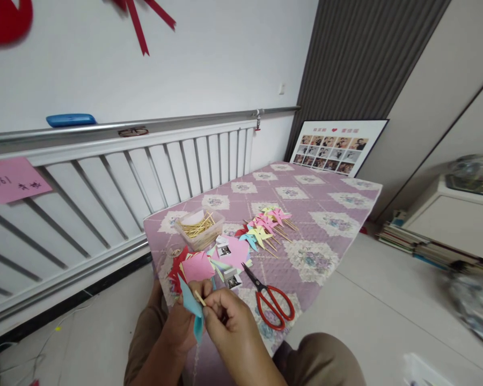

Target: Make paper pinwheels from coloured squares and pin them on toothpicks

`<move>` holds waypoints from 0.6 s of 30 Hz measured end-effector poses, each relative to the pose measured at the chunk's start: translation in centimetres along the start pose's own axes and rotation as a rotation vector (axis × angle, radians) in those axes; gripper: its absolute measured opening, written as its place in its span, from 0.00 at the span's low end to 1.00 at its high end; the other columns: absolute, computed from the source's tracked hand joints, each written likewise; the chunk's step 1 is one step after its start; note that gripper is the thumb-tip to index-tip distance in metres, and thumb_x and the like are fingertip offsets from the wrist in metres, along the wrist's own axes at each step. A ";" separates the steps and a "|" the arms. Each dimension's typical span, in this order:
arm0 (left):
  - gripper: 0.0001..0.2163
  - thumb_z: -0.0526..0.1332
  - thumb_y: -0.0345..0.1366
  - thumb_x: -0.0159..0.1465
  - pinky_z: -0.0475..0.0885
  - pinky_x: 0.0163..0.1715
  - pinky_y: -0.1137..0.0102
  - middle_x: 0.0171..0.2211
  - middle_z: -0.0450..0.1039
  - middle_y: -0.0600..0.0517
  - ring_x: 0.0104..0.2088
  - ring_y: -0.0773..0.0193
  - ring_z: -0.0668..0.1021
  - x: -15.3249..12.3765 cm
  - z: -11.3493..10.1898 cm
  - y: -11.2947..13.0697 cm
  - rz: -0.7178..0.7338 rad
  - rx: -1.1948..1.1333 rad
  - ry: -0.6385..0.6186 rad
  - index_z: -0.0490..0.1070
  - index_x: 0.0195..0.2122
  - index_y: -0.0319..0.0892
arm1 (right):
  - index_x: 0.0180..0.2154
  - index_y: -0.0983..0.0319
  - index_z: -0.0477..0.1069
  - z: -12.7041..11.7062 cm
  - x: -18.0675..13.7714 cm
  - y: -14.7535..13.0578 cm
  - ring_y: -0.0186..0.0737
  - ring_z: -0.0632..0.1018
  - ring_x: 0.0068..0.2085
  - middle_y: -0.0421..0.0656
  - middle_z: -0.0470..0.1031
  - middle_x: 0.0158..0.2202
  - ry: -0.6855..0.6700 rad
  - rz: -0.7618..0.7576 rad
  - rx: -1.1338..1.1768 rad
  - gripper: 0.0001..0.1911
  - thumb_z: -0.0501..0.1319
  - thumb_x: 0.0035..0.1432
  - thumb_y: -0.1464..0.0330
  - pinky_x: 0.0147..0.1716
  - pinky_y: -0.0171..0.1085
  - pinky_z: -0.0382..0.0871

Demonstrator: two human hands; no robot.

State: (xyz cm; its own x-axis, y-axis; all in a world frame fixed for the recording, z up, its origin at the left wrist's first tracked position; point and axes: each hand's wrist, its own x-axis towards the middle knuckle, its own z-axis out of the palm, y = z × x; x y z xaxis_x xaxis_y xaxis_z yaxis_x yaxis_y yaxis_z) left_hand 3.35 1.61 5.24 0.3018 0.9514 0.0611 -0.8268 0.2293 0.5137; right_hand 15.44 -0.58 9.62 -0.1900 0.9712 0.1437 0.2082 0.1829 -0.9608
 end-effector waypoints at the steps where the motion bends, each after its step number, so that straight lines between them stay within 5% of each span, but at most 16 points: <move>1: 0.18 0.75 0.39 0.45 0.62 0.29 0.74 0.28 0.64 0.56 0.27 0.71 0.68 0.0 0.0 0.1 0.000 0.001 -0.004 0.65 0.22 0.40 | 0.26 0.60 0.66 0.0 0.0 -0.1 0.34 0.63 0.26 0.35 0.59 0.23 0.000 0.005 0.005 0.07 0.56 0.56 0.67 0.26 0.33 0.58; 18: 0.18 0.75 0.43 0.44 0.64 0.29 0.72 0.29 0.64 0.55 0.27 0.69 0.67 -0.4 0.5 0.6 -0.003 0.042 0.039 0.67 0.20 0.40 | 0.27 0.61 0.68 0.1 0.0 -0.3 0.32 0.59 0.23 0.33 0.58 0.21 -0.035 0.122 0.203 0.10 0.59 0.57 0.62 0.23 0.32 0.54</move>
State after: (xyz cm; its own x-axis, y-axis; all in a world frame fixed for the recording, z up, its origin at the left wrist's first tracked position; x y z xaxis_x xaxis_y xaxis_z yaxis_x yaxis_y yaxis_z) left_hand 3.04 1.29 5.97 0.2848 0.9582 0.0271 -0.8052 0.2238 0.5491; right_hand 15.32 -0.64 9.85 -0.2094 0.9777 0.0183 0.0348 0.0261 -0.9991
